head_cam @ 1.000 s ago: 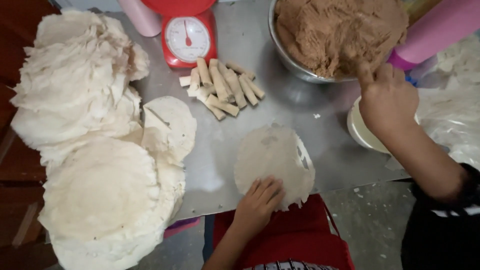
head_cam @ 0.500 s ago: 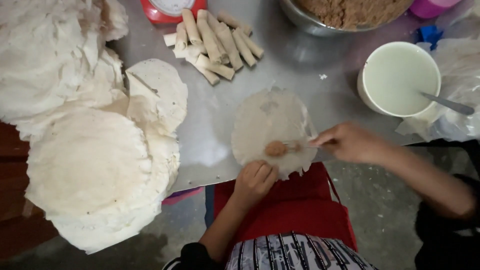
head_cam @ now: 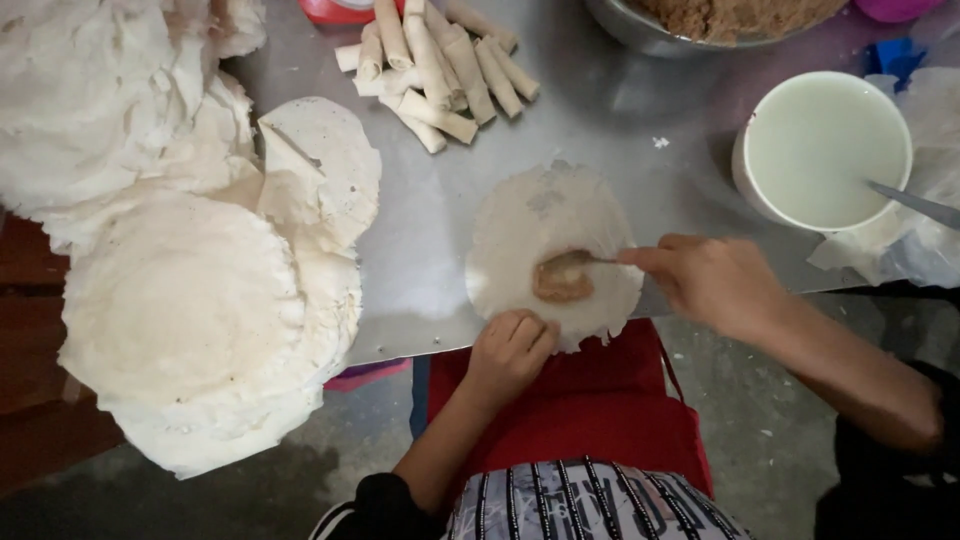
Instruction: The person rolls meat filling into thin circular wrappers by hand on a metal table, folding the sides and using water to seal the edges before placing the finished rolls in a pile.
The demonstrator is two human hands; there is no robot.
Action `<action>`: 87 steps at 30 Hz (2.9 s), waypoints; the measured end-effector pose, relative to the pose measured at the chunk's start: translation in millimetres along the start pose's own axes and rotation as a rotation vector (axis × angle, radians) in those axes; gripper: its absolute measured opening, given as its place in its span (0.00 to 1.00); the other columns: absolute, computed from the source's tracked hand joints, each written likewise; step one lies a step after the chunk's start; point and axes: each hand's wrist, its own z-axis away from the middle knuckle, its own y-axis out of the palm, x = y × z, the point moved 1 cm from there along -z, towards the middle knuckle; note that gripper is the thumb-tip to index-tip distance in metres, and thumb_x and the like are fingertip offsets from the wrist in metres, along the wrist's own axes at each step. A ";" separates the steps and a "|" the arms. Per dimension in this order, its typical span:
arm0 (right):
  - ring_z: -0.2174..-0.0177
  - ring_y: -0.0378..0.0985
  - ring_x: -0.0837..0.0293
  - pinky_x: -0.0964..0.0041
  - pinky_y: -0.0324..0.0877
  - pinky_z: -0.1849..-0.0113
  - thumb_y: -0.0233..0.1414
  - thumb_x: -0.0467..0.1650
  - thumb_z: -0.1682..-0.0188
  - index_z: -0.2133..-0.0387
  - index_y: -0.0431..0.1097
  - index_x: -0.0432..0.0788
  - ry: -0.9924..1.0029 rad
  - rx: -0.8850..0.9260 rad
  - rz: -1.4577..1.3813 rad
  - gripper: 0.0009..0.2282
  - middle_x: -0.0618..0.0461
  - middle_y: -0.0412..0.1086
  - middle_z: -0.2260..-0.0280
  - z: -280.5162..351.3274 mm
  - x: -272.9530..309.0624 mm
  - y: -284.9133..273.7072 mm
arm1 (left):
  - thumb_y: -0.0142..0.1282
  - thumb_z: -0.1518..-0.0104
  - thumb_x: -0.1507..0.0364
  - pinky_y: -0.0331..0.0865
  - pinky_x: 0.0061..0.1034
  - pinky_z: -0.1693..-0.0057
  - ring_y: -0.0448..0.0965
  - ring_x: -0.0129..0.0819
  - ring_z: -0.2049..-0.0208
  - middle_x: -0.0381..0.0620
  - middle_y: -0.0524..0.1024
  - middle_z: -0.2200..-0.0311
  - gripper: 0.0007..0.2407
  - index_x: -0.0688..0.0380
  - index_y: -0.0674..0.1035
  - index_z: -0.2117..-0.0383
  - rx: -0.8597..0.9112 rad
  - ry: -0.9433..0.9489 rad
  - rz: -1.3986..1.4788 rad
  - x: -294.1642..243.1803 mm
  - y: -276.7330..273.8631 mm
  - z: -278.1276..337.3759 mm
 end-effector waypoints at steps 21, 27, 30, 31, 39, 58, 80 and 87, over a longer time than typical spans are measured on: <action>0.60 0.71 0.54 0.59 0.65 0.60 0.50 0.28 0.50 0.65 0.74 0.42 -0.265 -0.465 -0.026 0.06 0.52 0.69 0.64 -27.6 46.9 62.5 | 0.58 0.45 0.77 0.64 0.22 0.66 0.72 0.35 0.73 0.47 0.70 0.76 0.02 0.62 0.80 0.72 0.221 -0.053 -0.230 14.8 27.2 -45.6; 0.60 0.72 0.48 0.57 0.66 0.61 0.49 0.23 0.55 0.61 0.72 0.40 -0.339 -0.301 -0.228 0.09 0.48 0.70 0.63 -14.5 42.7 82.1 | 0.52 0.43 0.76 0.66 0.28 0.61 0.72 0.39 0.65 0.46 0.72 0.69 0.03 0.59 0.77 0.67 0.572 -0.241 0.181 27.0 20.3 -34.8; 0.65 0.76 0.41 0.48 0.68 0.64 0.53 0.23 0.58 0.66 0.74 0.40 -0.182 -0.242 -0.595 0.08 0.45 0.72 0.69 -19.2 28.1 66.5 | 0.47 0.39 0.75 0.67 0.37 0.58 0.73 0.52 0.63 0.53 0.71 0.64 0.06 0.60 0.76 0.60 0.560 -0.547 0.557 45.0 -10.8 -49.5; 0.65 0.76 0.41 0.48 0.68 0.64 0.53 0.23 0.58 0.66 0.74 0.40 -0.183 -0.240 -0.596 0.08 0.45 0.72 0.69 -16.7 18.4 76.9 | 0.47 0.39 0.75 0.67 0.37 0.58 0.73 0.52 0.63 0.53 0.71 0.64 0.06 0.60 0.76 0.60 0.561 -0.549 0.556 47.6 -13.3 -45.7; 0.55 0.68 0.49 0.57 0.64 0.57 0.48 0.26 0.51 0.50 0.72 0.48 -0.060 -0.686 0.280 0.15 0.49 0.67 0.58 12.1 47.4 103.7 | 0.56 0.47 0.81 0.67 0.31 0.61 0.69 0.37 0.72 0.44 0.66 0.75 0.04 0.58 0.77 0.76 0.198 -0.110 -0.487 9.8 -12.6 -42.3; 0.64 0.77 0.49 0.50 0.75 0.55 0.52 0.19 0.53 0.61 0.73 0.32 -0.561 -0.728 -0.272 0.08 0.47 0.73 0.65 -24.8 22.1 91.3 | 0.54 0.41 0.80 0.78 0.30 0.52 0.80 0.40 0.65 0.53 0.77 0.69 0.07 0.64 0.79 0.59 -0.010 -0.065 -0.056 18.7 -7.1 -45.5; 0.60 0.72 0.49 0.58 0.63 0.53 0.49 0.28 0.49 0.69 0.73 0.41 -0.301 -0.434 -0.238 0.05 0.49 0.70 0.65 -53.8 -17.2 105.8 | 0.51 0.46 0.77 0.68 0.36 0.65 0.74 0.52 0.69 0.58 0.70 0.67 0.08 0.68 0.75 0.63 0.388 -0.273 0.286 73.8 22.7 -64.3; 0.65 0.74 0.50 0.61 0.68 0.61 0.57 0.32 0.49 0.71 0.76 0.43 -0.179 -0.529 -0.618 0.05 0.52 0.71 0.69 -58.0 -9.8 73.8 | 0.52 0.42 0.75 0.67 0.26 0.53 0.65 0.39 0.60 0.45 0.65 0.65 0.05 0.56 0.83 0.67 0.503 -0.580 0.579 93.8 27.5 -81.2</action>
